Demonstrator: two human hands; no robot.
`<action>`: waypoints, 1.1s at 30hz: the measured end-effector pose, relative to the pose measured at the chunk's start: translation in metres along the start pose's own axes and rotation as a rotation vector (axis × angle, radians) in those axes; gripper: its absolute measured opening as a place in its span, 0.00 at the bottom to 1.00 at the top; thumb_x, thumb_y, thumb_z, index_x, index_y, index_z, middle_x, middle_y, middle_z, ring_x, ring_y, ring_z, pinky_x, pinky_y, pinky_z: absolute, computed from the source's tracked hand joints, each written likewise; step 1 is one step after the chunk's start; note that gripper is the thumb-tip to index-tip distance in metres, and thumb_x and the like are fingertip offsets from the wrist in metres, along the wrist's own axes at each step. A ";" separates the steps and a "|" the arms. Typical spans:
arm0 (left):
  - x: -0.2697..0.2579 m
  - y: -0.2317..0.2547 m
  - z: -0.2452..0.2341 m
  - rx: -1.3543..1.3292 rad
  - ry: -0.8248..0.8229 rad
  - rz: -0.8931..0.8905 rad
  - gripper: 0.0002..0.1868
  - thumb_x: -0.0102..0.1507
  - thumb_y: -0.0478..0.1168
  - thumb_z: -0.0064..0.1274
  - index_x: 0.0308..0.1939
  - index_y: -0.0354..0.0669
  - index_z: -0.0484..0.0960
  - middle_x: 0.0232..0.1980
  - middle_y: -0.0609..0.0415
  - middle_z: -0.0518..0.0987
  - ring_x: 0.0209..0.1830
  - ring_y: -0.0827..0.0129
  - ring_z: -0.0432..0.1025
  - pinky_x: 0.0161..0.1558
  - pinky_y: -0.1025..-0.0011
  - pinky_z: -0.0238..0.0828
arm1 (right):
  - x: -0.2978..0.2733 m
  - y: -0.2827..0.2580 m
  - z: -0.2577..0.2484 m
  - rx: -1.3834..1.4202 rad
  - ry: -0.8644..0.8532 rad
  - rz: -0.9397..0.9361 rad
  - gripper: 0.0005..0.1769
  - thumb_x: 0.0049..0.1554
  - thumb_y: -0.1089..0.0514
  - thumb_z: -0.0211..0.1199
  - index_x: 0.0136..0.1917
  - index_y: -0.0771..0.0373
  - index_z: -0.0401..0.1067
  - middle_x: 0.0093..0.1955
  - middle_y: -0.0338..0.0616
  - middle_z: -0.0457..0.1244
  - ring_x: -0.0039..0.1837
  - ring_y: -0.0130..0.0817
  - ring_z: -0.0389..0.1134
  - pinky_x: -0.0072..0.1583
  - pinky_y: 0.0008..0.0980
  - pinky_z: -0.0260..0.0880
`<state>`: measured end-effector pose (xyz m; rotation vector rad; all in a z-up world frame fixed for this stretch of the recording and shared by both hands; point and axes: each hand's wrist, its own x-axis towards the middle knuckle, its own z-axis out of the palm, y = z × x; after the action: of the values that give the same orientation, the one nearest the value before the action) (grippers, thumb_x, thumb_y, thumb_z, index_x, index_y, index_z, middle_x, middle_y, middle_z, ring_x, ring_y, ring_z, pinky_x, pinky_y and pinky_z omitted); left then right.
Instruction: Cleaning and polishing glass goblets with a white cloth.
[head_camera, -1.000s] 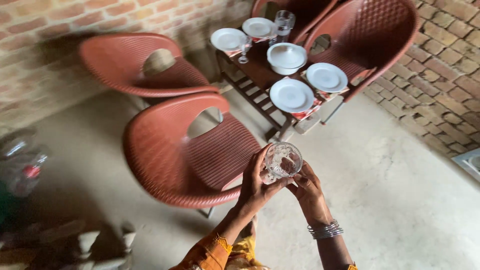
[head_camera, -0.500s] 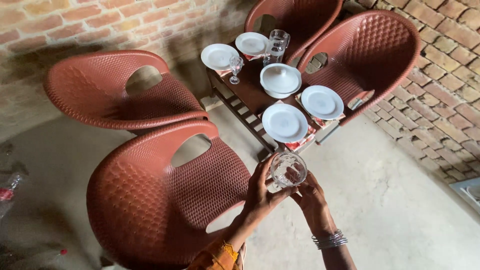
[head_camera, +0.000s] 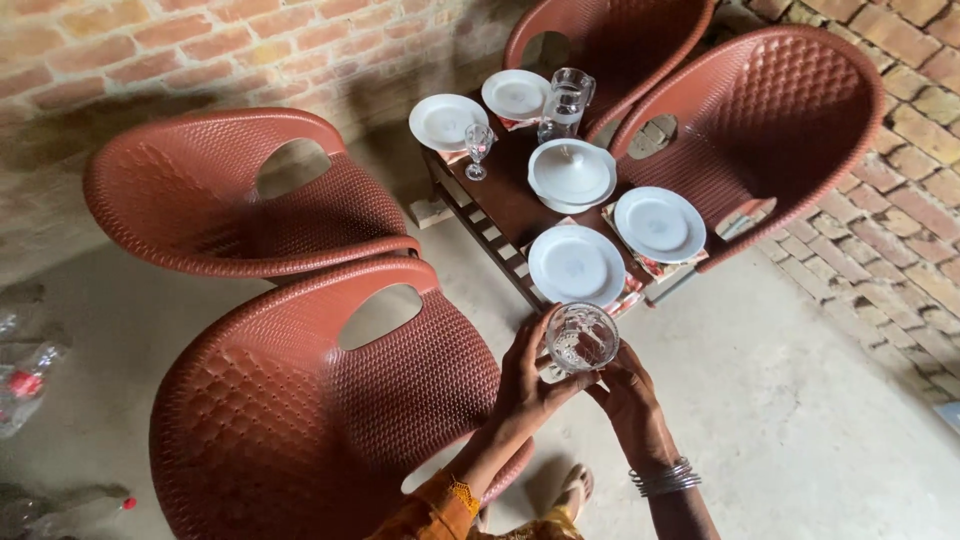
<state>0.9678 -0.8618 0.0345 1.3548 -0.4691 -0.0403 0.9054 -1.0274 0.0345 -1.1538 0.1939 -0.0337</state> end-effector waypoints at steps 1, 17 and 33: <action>0.004 -0.006 0.003 0.006 0.007 0.003 0.51 0.54 0.43 0.73 0.77 0.42 0.61 0.74 0.47 0.67 0.73 0.58 0.68 0.62 0.62 0.75 | 0.005 -0.001 -0.005 0.002 -0.009 0.001 0.45 0.56 0.39 0.57 0.79 0.62 0.54 0.75 0.46 0.60 0.73 0.42 0.62 0.72 0.49 0.60; 0.118 -0.061 0.145 0.091 0.121 -0.084 0.52 0.52 0.39 0.72 0.76 0.42 0.61 0.72 0.46 0.69 0.69 0.57 0.70 0.61 0.61 0.78 | 0.123 -0.073 -0.169 -0.106 -0.164 0.067 0.52 0.51 0.29 0.55 0.80 0.58 0.53 0.74 0.47 0.60 0.75 0.41 0.60 0.71 0.56 0.60; 0.179 -0.106 0.174 0.219 0.193 -0.047 0.48 0.55 0.46 0.69 0.76 0.41 0.63 0.71 0.46 0.74 0.67 0.60 0.74 0.59 0.61 0.77 | 0.202 -0.108 -0.213 -0.166 -0.104 0.197 0.30 0.61 0.52 0.51 0.75 0.60 0.62 0.68 0.45 0.63 0.65 0.37 0.65 0.65 0.48 0.70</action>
<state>1.0954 -1.1006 0.0119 1.5670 -0.2850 0.1052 1.0756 -1.2892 0.0221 -1.2938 0.2207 0.2194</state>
